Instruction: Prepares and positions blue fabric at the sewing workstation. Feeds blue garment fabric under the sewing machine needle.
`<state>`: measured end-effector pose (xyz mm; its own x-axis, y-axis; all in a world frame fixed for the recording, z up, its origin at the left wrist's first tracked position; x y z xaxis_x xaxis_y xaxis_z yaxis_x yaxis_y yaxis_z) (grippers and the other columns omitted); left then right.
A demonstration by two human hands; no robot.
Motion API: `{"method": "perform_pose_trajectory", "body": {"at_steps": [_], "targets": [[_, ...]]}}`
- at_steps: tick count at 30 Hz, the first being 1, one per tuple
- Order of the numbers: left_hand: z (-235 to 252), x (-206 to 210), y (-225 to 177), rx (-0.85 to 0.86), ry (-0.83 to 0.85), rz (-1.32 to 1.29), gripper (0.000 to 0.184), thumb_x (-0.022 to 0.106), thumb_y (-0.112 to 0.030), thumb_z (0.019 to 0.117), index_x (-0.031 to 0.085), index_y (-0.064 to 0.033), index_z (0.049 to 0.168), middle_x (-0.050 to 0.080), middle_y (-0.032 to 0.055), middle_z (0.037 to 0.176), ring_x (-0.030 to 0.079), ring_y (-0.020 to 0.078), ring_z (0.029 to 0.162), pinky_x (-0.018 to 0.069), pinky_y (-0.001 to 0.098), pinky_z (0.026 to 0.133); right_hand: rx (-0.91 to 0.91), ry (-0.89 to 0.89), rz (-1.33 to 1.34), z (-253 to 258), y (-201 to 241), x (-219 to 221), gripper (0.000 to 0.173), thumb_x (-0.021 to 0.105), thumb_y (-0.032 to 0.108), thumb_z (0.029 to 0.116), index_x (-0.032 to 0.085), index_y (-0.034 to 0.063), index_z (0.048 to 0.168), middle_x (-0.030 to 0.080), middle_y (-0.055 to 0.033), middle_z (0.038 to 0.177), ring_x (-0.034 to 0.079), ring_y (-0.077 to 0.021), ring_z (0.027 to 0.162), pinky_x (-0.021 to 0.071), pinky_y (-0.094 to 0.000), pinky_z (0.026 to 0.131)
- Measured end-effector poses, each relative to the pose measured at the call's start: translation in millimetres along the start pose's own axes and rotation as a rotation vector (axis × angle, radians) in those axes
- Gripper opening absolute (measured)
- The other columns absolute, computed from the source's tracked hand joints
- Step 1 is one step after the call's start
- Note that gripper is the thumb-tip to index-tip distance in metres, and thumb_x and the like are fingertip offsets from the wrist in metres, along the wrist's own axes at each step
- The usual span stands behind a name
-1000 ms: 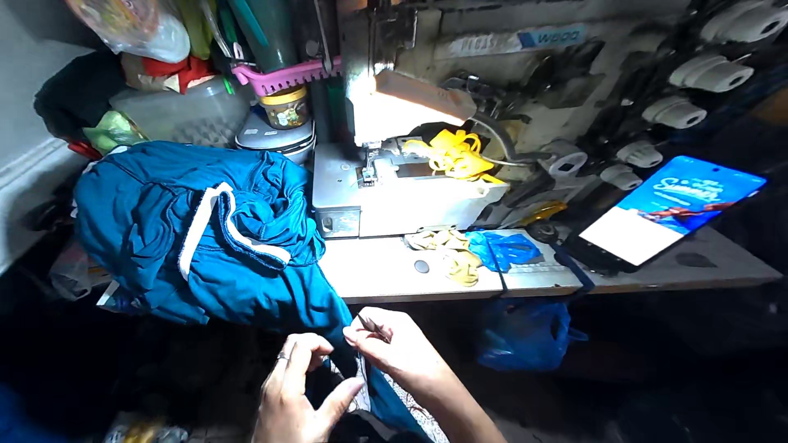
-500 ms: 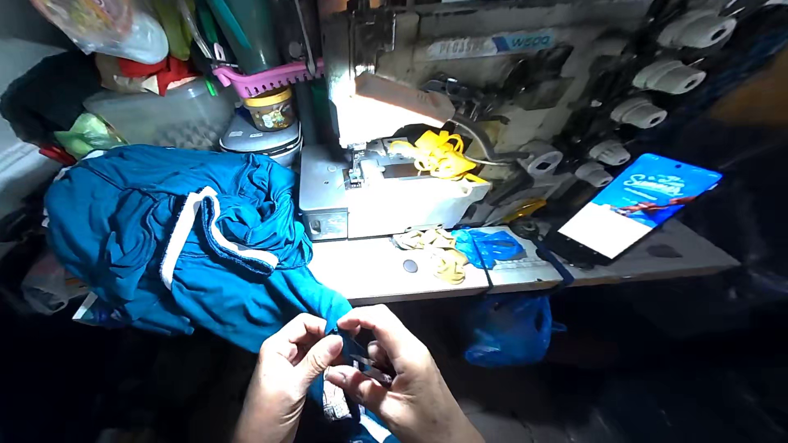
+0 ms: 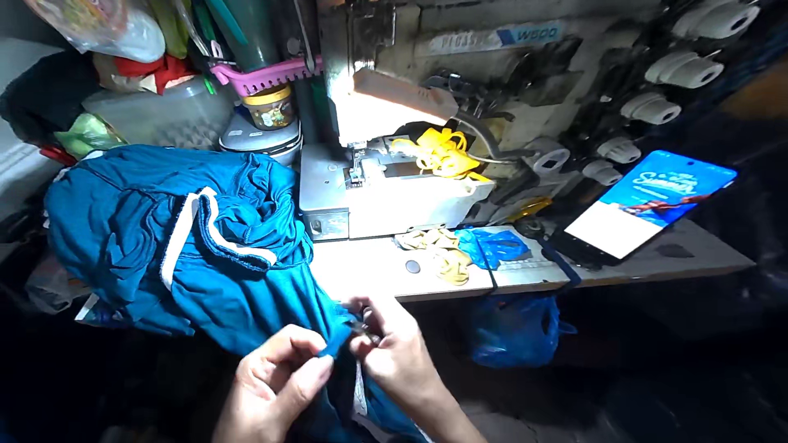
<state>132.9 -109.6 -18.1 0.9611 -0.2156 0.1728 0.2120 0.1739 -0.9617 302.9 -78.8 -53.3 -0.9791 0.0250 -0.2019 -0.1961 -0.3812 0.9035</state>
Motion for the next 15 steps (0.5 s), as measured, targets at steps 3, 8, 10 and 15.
{"method": "perform_pose_trajectory", "body": {"at_steps": [3,8,10,15], "targets": [[4,-22,7,-0.072,-0.123,-0.250,0.013,0.065,-0.017,0.0970,0.073,-0.0135,0.106,0.072,0.0009,0.102,0.071,0.0086,0.089,0.0614,0.0277,0.079,0.377,-0.073,0.396,7,-13,-12,0.007,0.064,0.009,0.0895,0.068,0.0072,0.096,0.063,0.0072,0.071,0.054,0.0032,0.055,0.0463,-0.0150,0.051],[10,-29,11,-0.174,-0.263,-0.364,0.025,0.043,-0.015,0.1058,0.067,-0.0085,0.103,0.073,0.0069,0.090,0.073,0.0129,0.080,0.0634,0.0305,0.073,0.628,0.022,0.870,8,-9,-10,0.023,0.050,0.014,0.1049,0.061,0.0073,0.086,0.054,0.0022,0.054,0.047,-0.0012,0.041,0.0402,-0.0160,0.041],[12,-33,7,-0.148,-0.302,-0.226,0.027,0.039,-0.011,0.1051,0.065,-0.0068,0.103,0.072,0.0053,0.089,0.072,0.0103,0.080,0.0628,0.0276,0.071,0.617,0.000,0.855,11,-10,-11,0.016,0.052,0.010,0.1038,0.061,0.0063,0.091,0.054,0.0019,0.056,0.045,-0.0012,0.042,0.0401,-0.0159,0.041],[10,-51,1,0.144,-0.098,0.280,0.022,0.053,-0.024,0.1048,0.072,-0.0193,0.114,0.071,-0.0079,0.106,0.065,0.0017,0.097,0.0541,0.0178,0.085,0.324,0.025,0.680,14,-8,-16,0.011,0.060,0.009,0.0967,0.069,0.0079,0.103,0.061,0.0077,0.068,0.050,0.0026,0.051,0.0432,-0.0154,0.047]]}}
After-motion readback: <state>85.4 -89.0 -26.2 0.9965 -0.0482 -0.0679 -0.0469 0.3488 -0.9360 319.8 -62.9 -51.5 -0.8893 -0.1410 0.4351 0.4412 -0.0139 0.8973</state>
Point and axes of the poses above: each hand's wrist, its own z-axis towards the middle knuckle, its own x-axis out of the palm, y = z × x, the point moved 2 cm from there along z, towards the middle knuckle
